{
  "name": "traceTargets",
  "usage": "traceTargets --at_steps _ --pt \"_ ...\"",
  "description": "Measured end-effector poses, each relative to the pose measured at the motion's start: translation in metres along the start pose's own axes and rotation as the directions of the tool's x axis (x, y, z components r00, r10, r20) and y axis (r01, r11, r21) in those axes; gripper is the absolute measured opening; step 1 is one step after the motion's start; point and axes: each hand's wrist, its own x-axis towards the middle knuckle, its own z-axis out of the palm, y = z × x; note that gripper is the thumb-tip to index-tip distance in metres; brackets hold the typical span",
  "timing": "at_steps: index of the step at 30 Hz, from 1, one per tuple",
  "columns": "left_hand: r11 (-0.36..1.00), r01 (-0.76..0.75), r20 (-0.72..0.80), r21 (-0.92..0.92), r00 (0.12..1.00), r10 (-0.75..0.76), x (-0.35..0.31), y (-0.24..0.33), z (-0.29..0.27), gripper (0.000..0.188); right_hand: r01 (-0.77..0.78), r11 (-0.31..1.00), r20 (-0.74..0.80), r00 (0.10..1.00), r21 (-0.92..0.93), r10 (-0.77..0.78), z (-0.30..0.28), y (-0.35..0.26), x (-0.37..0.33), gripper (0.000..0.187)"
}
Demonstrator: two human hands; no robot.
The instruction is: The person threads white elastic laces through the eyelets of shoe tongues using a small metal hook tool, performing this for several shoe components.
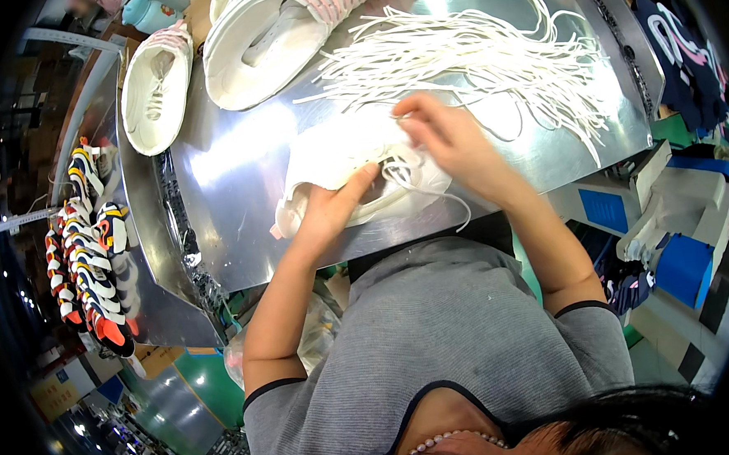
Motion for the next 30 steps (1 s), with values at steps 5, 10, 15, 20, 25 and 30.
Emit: traceTargets --at_steps 5,10,15,20,25,30 --pt "0.992 -0.005 -0.082 0.126 0.997 0.016 0.007 0.002 0.002 0.04 0.037 0.984 -0.08 0.997 0.172 -0.024 0.041 0.021 0.002 0.022" --pt "0.948 0.277 0.056 -0.156 0.961 -0.271 0.002 0.023 -0.002 0.037 -0.098 0.995 -0.188 0.977 -0.001 0.096 0.05 0.024 0.008 0.026" --pt "0.612 0.043 0.045 -0.789 0.999 -0.013 -0.076 0.095 -0.044 0.021 -0.153 0.988 -0.242 0.96 -0.03 0.141 0.058 0.027 0.008 0.026" --pt "0.257 -0.171 -0.089 -0.951 0.949 0.303 -0.097 0.105 -0.054 0.021 -0.093 0.991 -0.266 0.962 -0.097 0.064 0.063 0.031 0.011 0.025" --pt "0.424 -0.401 0.073 0.812 0.791 0.608 -0.054 0.012 0.019 0.013 0.05 0.993 -0.299 0.954 0.102 -0.017 0.057 0.034 0.013 0.025" --pt "0.545 -0.346 -0.082 0.764 0.786 0.613 -0.043 -0.013 0.028 0.018 0.072 0.933 -0.193 0.981 0.352 -0.003 0.035 0.016 -0.032 0.022"
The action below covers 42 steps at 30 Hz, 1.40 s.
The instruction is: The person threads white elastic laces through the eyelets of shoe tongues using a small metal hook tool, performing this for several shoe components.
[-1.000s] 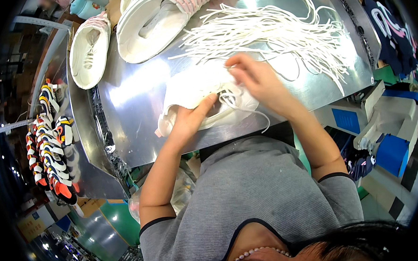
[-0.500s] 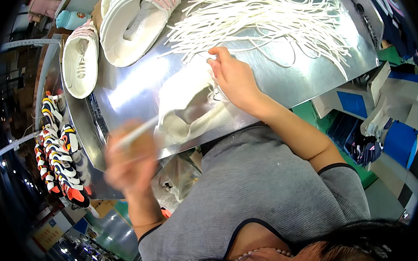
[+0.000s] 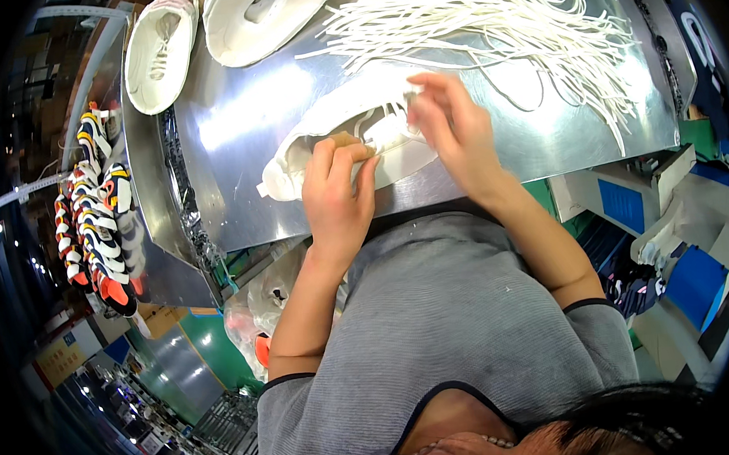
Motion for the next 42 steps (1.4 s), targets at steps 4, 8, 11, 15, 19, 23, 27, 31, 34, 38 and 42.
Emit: traceTargets --at_steps 4,8,11,15,19,23,27,31,34,38,42 --pt "0.994 0.089 -0.037 -0.057 0.995 -0.092 0.007 0.0 0.004 0.023 0.065 0.986 0.138 0.989 -0.155 -0.044 -0.002 0.003 -0.041 0.021" --pt "0.981 0.194 0.094 -0.023 0.977 -0.192 0.011 0.0 -0.003 0.026 0.033 0.97 0.165 0.986 -0.243 0.008 -0.002 0.01 -0.047 0.021" --pt "0.971 0.241 0.138 -0.012 0.962 -0.237 0.012 0.0 -0.004 0.026 0.012 0.961 0.207 0.977 -0.275 0.047 -0.005 0.005 -0.043 0.02" --pt "0.997 0.055 0.099 -0.047 0.994 -0.05 0.007 -0.01 0.002 0.024 -0.02 0.937 0.208 0.973 -0.349 0.098 -0.003 0.005 -0.038 0.021" --pt "0.97 -0.242 0.141 -0.011 0.96 0.241 0.0 -0.006 0.006 0.023 -0.041 0.875 0.198 0.968 -0.483 0.154 0.02 0.004 -0.029 0.021" --pt "0.985 -0.171 0.089 0.007 0.981 0.17 -0.006 -0.013 0.008 0.032 0.0 0.867 0.292 0.941 -0.498 0.169 0.002 -0.009 -0.024 0.026" --pt "0.973 -0.232 -0.009 0.006 0.973 0.232 -0.012 -0.02 0.012 0.04 0.039 0.891 0.266 0.959 -0.453 0.093 -0.023 -0.039 -0.015 0.015" --pt "0.945 -0.328 -0.012 0.004 0.944 0.328 -0.016 -0.024 0.009 0.042 0.332 0.82 0.453 0.886 -0.466 -0.101 0.002 -0.021 0.006 0.012" --pt "0.93 -0.362 -0.084 -0.057 0.93 0.357 -0.013 -0.023 0.01 0.031 0.3 0.747 0.498 0.866 -0.593 0.048 -0.001 -0.021 0.009 0.014" --pt "0.922 -0.372 -0.051 -0.112 0.928 0.368 -0.011 -0.02 0.009 0.03 0.098 0.914 0.482 0.869 -0.393 0.114 -0.004 -0.016 0.01 0.019" --pt "0.932 -0.331 0.022 -0.148 0.941 0.338 -0.011 -0.02 0.002 0.031 -0.09 0.986 0.448 0.882 -0.143 0.146 -0.007 -0.034 0.008 0.02"
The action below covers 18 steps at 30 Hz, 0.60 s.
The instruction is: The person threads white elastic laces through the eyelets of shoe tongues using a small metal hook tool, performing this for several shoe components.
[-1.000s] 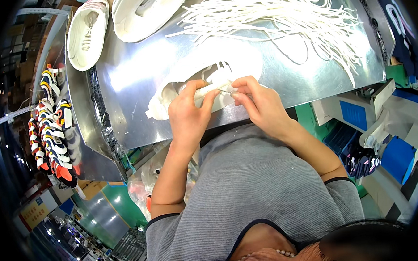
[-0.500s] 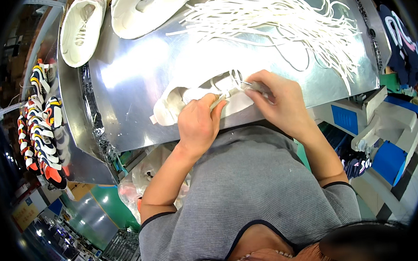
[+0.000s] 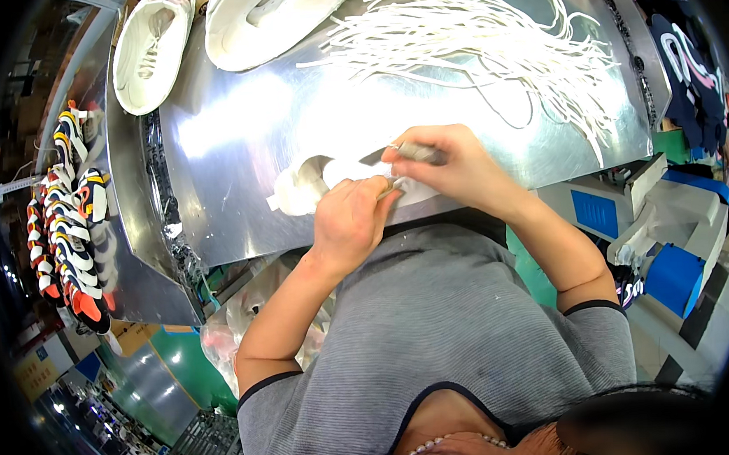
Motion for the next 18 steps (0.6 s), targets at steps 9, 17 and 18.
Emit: traceTargets --at_steps 9,17,18 --pt "0.917 0.363 0.168 -0.165 0.927 -0.336 0.011 0.01 -0.019 0.066 -0.007 0.968 -0.157 0.986 0.251 0.048 0.002 0.005 0.024 0.012" --pt "0.736 0.645 0.069 -0.207 0.76 -0.646 0.012 0.0 -0.011 0.055 0.012 0.989 -0.11 0.994 0.15 0.004 0.027 0.025 0.029 0.009" --pt "0.725 0.658 0.04 -0.203 0.746 -0.665 0.011 0.0 -0.008 0.05 0.023 0.992 -0.101 0.995 0.123 -0.01 0.025 0.024 0.028 0.012"
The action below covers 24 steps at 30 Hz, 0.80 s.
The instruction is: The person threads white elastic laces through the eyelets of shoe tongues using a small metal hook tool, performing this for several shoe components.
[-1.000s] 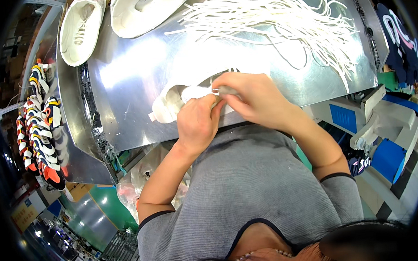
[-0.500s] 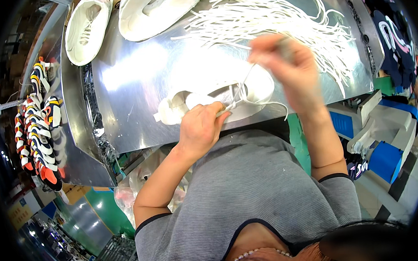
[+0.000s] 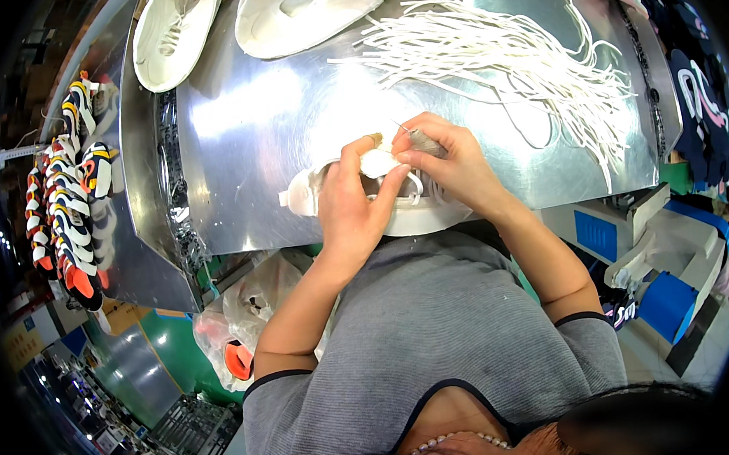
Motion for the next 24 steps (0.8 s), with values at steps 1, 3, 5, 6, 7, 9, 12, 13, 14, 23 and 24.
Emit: traceTargets --at_steps 1,3,5,6,7,9,12,13,14,23,24 --pt "1.0 0.008 -0.011 -0.026 1.0 -0.008 0.0 0.001 0.002 0.047 0.013 1.0 0.01 1.0 -0.026 -0.013 -0.001 -0.001 -0.001 0.014" --pt "0.997 0.021 -0.03 -0.076 0.999 -0.023 0.0 0.003 0.003 0.041 0.009 0.998 -0.052 0.999 -0.055 -0.012 0.0 -0.007 -0.007 0.018" --pt "0.995 0.008 -0.014 -0.097 1.0 -0.01 0.0 0.004 0.003 0.041 -0.02 0.993 -0.106 0.994 -0.113 0.008 -0.001 -0.017 -0.018 0.019" --pt "0.994 0.003 -0.007 -0.107 1.0 -0.004 -0.001 0.004 0.003 0.042 -0.047 0.987 -0.127 0.992 -0.156 0.027 -0.003 -0.024 -0.026 0.018" --pt "0.994 -0.005 -0.04 -0.108 0.999 0.0 -0.001 0.002 0.004 0.042 -0.075 0.977 -0.149 0.988 -0.197 0.045 -0.005 -0.029 -0.032 0.018" --pt "0.993 -0.024 -0.102 -0.112 0.995 0.013 -0.002 -0.001 0.006 0.042 -0.067 0.95 -0.1 0.994 -0.306 0.038 -0.009 -0.036 -0.041 0.014" --pt "0.993 -0.071 -0.052 -0.096 0.996 0.066 -0.002 0.0 0.004 0.043 0.007 0.894 -0.035 0.999 -0.447 -0.025 -0.011 -0.033 -0.045 0.013" --pt "0.992 -0.079 -0.069 -0.094 0.995 0.073 -0.002 -0.001 0.006 0.044 0.044 0.872 -0.011 0.998 -0.487 -0.056 -0.011 -0.031 -0.045 0.013" --pt "0.992 -0.087 -0.086 -0.092 0.993 0.079 -0.002 -0.003 0.008 0.045 0.044 0.856 -0.009 0.998 -0.516 -0.057 -0.011 -0.03 -0.044 0.014" --pt "0.966 -0.241 -0.094 0.099 0.964 0.25 -0.012 0.008 0.014 0.045 0.095 0.535 0.058 0.995 -0.839 -0.085 0.02 -0.023 -0.024 0.014" --pt "0.978 -0.192 -0.115 0.083 0.973 0.201 -0.011 0.005 0.013 0.046 0.123 0.588 0.072 0.991 -0.8 -0.11 0.016 -0.022 -0.022 0.014"
